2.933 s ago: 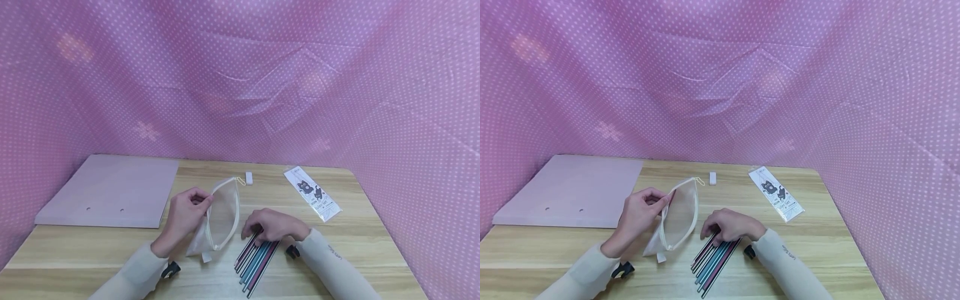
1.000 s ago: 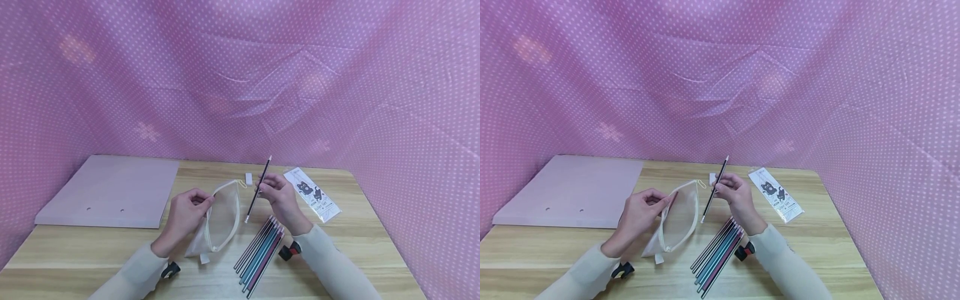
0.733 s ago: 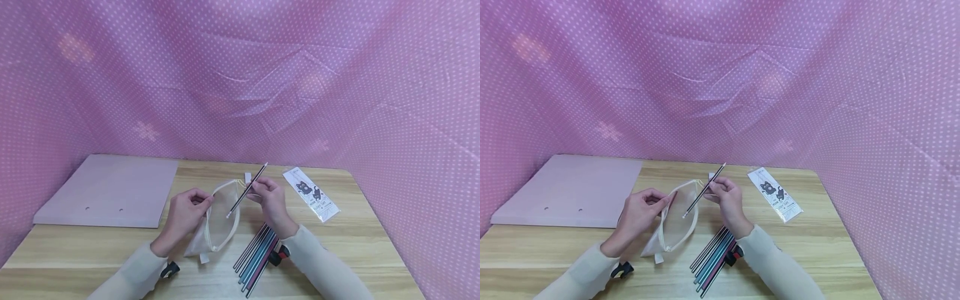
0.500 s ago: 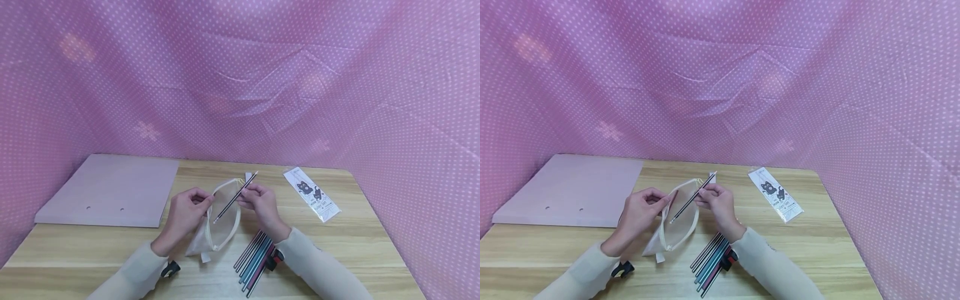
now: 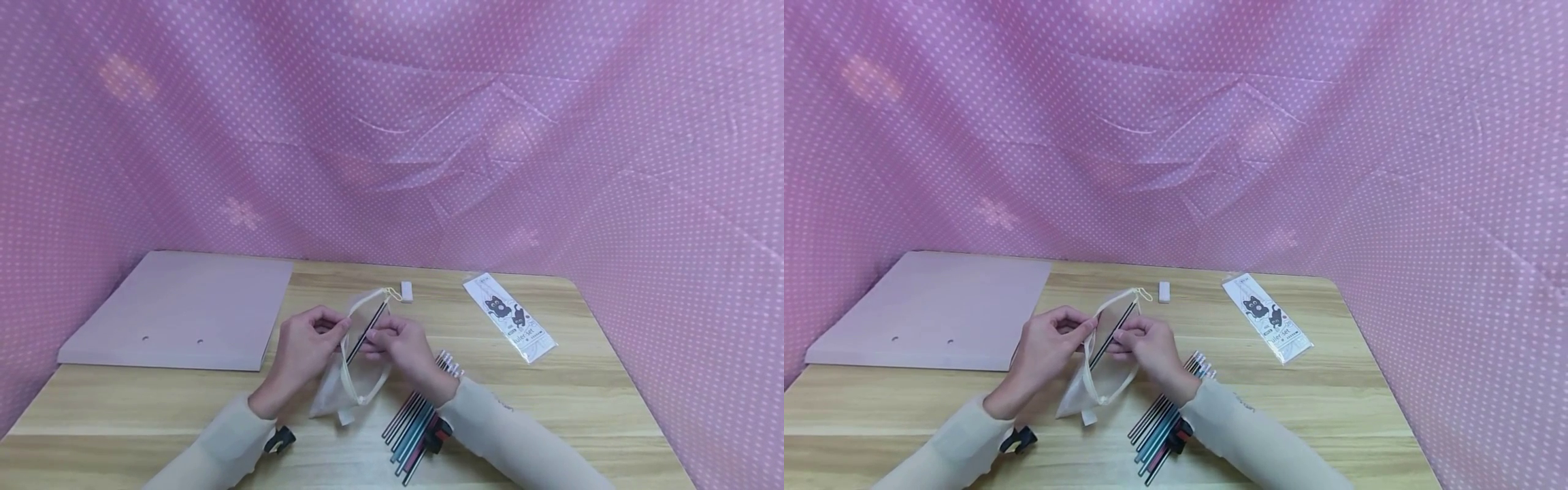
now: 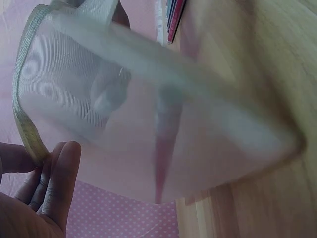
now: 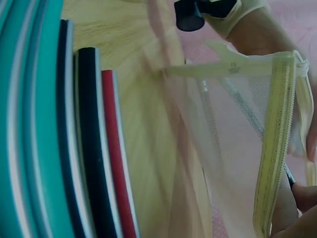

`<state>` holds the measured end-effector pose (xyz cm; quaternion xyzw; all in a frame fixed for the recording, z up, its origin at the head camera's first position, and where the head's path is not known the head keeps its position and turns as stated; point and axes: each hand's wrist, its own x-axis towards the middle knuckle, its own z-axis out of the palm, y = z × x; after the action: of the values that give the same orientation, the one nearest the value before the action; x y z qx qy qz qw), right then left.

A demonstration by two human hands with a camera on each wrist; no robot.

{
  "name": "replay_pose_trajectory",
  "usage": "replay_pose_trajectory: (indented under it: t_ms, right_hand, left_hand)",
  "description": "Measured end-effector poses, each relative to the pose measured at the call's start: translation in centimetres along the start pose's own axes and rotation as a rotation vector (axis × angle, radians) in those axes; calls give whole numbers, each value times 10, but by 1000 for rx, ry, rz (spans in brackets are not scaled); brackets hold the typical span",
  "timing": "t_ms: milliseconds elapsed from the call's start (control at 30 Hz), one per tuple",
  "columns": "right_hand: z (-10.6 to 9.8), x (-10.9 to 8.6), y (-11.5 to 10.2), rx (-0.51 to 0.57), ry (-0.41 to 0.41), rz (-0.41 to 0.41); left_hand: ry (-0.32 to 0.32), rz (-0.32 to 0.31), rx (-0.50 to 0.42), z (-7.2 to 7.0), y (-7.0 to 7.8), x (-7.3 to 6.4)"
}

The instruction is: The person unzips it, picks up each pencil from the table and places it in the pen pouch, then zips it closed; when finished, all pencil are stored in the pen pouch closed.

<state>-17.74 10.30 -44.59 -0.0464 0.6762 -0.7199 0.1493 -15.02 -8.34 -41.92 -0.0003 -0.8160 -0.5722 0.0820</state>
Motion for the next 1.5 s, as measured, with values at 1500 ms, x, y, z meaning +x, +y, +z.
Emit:
replay_pose_trajectory:
  t_ms: [1500]
  right_hand:
    - [-62,5,-20,-44,194,-162]
  left_hand:
    - [13,-24,-16,1,-2,1]
